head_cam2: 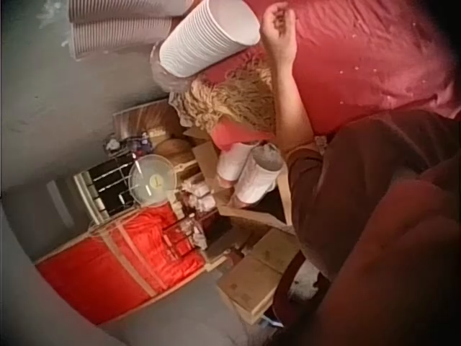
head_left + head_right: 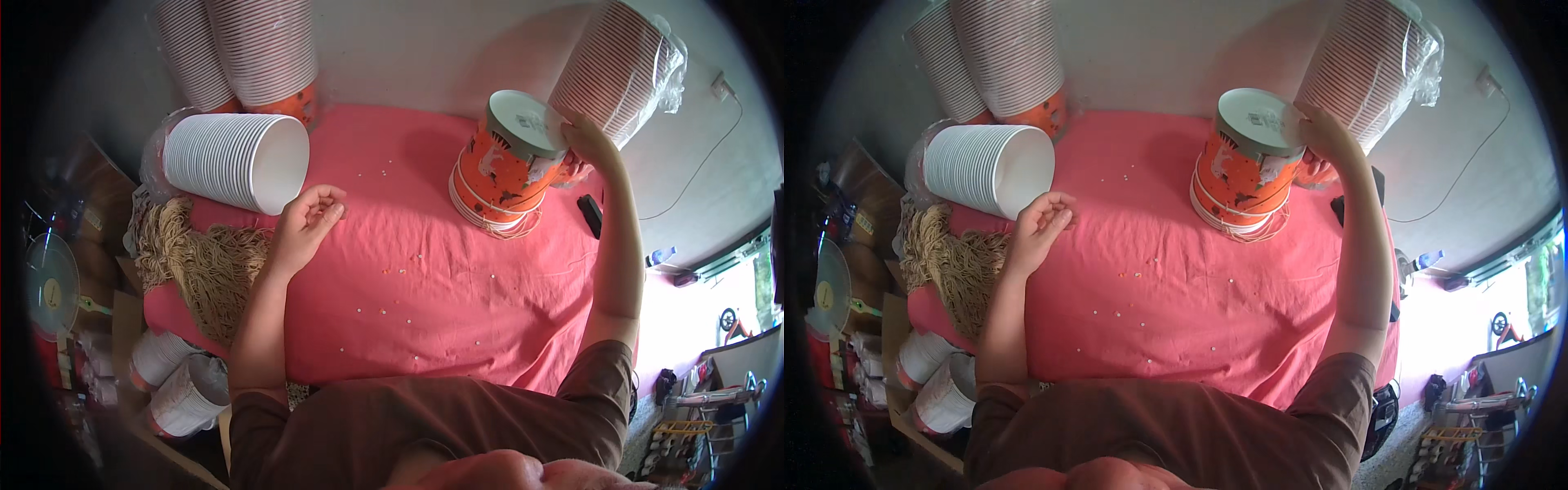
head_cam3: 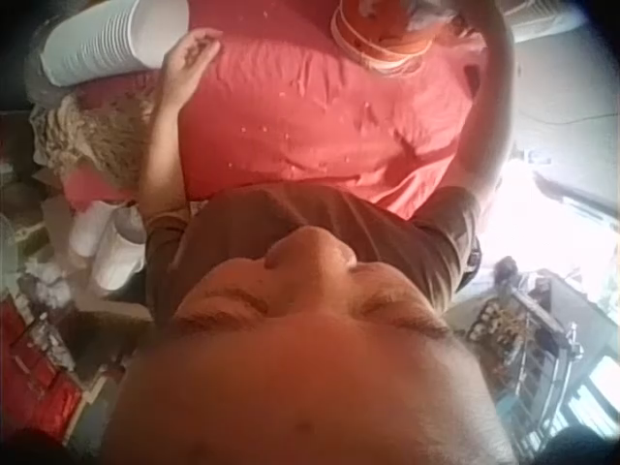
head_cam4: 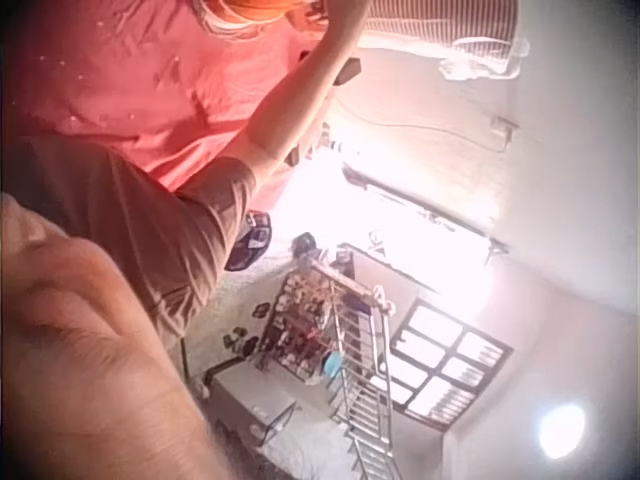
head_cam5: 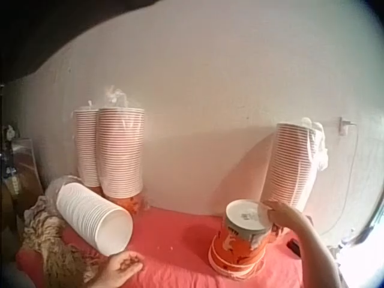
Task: Attaching thin ropes to paper buckets to serve as handles.
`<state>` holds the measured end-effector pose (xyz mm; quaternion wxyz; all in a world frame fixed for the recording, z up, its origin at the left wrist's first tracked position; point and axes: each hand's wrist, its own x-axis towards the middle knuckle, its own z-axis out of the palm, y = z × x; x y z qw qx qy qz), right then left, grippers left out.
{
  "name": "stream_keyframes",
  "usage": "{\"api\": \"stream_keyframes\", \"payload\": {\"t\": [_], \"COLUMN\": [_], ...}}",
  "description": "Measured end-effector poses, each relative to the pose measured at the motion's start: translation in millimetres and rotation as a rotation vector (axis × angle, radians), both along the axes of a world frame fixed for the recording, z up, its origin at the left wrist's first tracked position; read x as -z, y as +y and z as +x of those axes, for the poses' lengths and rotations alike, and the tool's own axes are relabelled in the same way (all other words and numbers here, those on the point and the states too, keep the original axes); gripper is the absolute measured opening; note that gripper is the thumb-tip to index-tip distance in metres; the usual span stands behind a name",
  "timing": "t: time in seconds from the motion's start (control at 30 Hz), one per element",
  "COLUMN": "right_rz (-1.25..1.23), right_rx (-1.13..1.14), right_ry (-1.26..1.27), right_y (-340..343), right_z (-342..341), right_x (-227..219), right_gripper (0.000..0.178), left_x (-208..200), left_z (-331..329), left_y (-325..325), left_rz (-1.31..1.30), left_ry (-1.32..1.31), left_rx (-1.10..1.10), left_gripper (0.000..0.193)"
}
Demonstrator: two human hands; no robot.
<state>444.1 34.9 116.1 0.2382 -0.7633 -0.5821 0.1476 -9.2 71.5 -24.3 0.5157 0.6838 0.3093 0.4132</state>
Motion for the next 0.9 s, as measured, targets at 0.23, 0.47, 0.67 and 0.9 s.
{"api": "stream_keyframes", "payload": {"t": [0.23,0.47,0.67,0.9], "right_rz": [0.013,-0.018,0.002,-0.026], "right_rx": [0.037,0.043,0.030,0.033], "right_ry": [-0.050,-0.057,-0.048,-0.100], "right_y": [-3,-6,-10,-2], "right_z": [-11,-16,-23,-16], "right_x": [13,25,26,31], "right_gripper": [0.051,0.052,0.052,0.051], "left_x": [-2,-1,-3,-4], "left_z": [3,3,5,4], "left_y": [-3,-6,-7,-6], "left_rz": [-0.003,-0.010,-0.014,0.014], "left_ry": [0.035,0.029,0.023,0.040], "left_rx": [0.006,0.031,0.055,0.053], "left_gripper": [0.019,0.018,0.017,0.017]}}
